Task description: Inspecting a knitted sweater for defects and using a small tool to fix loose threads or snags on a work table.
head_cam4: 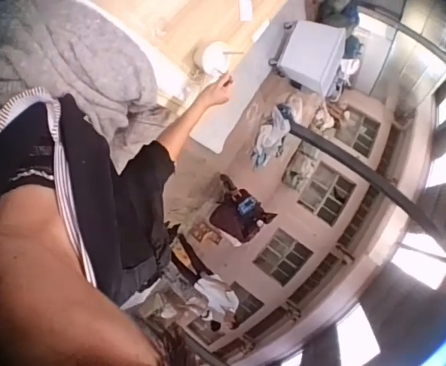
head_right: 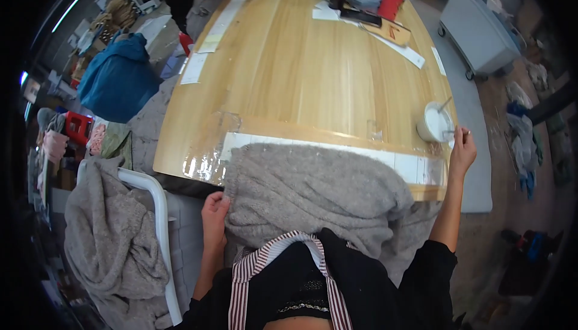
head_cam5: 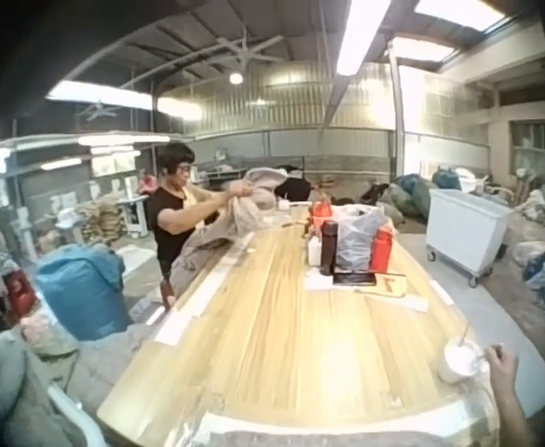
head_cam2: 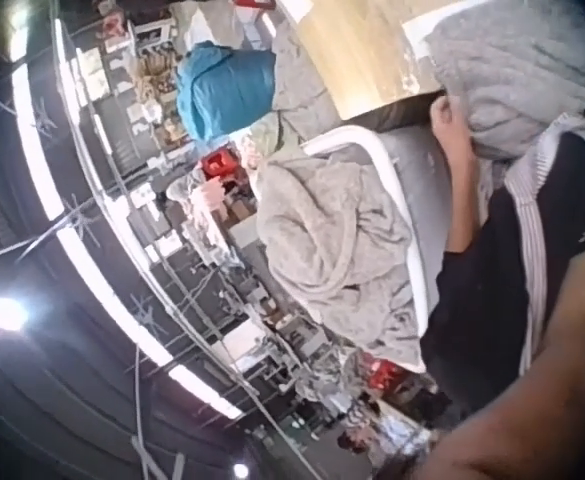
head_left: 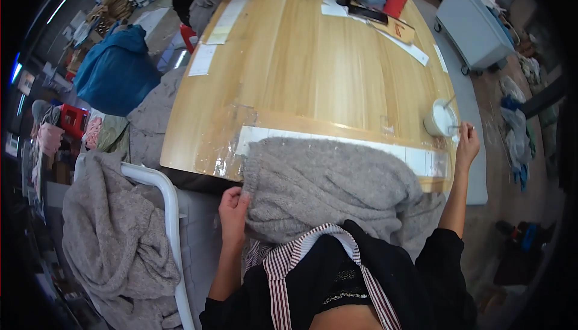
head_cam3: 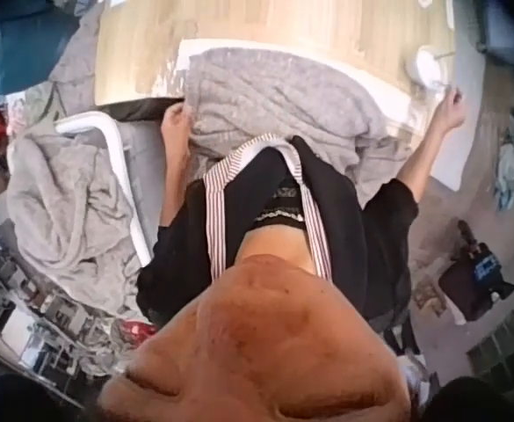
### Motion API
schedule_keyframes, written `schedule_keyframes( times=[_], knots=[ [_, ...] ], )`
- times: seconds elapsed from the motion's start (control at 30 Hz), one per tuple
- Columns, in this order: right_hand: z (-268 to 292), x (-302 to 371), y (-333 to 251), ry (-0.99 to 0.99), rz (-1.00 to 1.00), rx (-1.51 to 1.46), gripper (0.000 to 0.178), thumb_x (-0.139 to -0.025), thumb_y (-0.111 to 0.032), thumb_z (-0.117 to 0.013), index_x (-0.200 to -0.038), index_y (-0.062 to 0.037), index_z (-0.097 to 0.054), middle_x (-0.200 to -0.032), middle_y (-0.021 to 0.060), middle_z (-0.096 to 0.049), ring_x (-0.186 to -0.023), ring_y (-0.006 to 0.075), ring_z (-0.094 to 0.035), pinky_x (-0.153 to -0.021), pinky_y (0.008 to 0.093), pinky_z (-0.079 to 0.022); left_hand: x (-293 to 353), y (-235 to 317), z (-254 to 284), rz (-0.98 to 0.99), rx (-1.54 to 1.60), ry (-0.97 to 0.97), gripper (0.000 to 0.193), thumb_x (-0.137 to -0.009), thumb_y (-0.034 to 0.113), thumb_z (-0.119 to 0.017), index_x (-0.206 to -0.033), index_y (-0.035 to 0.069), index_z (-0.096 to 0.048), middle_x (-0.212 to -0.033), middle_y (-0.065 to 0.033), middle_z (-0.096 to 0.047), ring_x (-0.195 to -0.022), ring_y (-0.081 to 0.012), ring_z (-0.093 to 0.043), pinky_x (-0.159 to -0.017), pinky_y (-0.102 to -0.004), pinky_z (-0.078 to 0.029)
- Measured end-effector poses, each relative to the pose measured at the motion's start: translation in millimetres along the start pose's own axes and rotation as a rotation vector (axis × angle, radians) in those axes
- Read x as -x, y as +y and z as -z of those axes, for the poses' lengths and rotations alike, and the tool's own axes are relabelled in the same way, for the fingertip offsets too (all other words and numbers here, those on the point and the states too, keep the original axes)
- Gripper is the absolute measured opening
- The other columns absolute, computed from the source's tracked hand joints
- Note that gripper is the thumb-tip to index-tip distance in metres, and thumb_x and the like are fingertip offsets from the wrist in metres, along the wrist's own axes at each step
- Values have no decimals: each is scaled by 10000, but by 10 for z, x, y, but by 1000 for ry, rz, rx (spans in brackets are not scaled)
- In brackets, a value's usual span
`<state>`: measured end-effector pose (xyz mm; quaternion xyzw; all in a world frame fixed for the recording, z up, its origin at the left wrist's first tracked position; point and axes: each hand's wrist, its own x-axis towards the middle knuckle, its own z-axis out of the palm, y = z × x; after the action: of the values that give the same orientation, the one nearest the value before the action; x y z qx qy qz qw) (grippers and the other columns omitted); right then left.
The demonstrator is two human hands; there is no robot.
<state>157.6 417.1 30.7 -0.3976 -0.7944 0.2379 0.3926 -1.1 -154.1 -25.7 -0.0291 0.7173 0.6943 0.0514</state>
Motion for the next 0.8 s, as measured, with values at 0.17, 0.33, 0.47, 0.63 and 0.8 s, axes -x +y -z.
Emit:
schedule_keyframes(
  times=[0.17,0.33,0.47,0.63,0.8],
  knots=[
    [-18,112,-232,103,444,325,349,-870,-200,-682,-1177,-44,-629,-1116,142,-615,-1085,310,-521,-931,400,-404,32,113,142,32,-367,-24,75,-913,76,-628,-889,5,-626,-743,35,-570,-673,-36,-490,-645,-201,-417],
    [-172,1198,-1523,-527,203,-514,358,-851,-31,-626,-1207,-46,-599,-929,21,-627,-836,102,-580,-773,247,-471,-40,703,-386,273,513,-176,92,-942,86,-584,-999,14,-584,-895,-7,-626,-795,-70,-568,-701,-258,-476],
    [-531,2117,-2459,-1345,433,-471,419,-841,-138,-725,-1227,-45,-590,-865,47,-676,-753,103,-636,-657,262,-505,31,1156,-924,163,135,-858,178,-933,118,-587,-1090,38,-560,-984,-75,-663,-926,-197,-644,-746,-351,-507],
    [-319,1601,-2215,-1574,-308,-845,362,-865,-63,-647,-1214,7,-584,-893,98,-697,-610,120,-658,-488,220,-498,255,1442,-785,-331,-763,-740,298,-812,148,-668,-1090,84,-583,-968,-167,-660,-940,-338,-647,-773,-416,-503],
    [211,527,-2237,-679,-242,-1402,224,-933,-160,-571,-1054,27,-599,-826,95,-679,-434,78,-537,-333,170,-382,110,1326,-880,-470,-926,-601,329,-759,124,-652,-1082,80,-612,-976,-214,-661,-929,-384,-627,-800,-456,-495]
  ],
)
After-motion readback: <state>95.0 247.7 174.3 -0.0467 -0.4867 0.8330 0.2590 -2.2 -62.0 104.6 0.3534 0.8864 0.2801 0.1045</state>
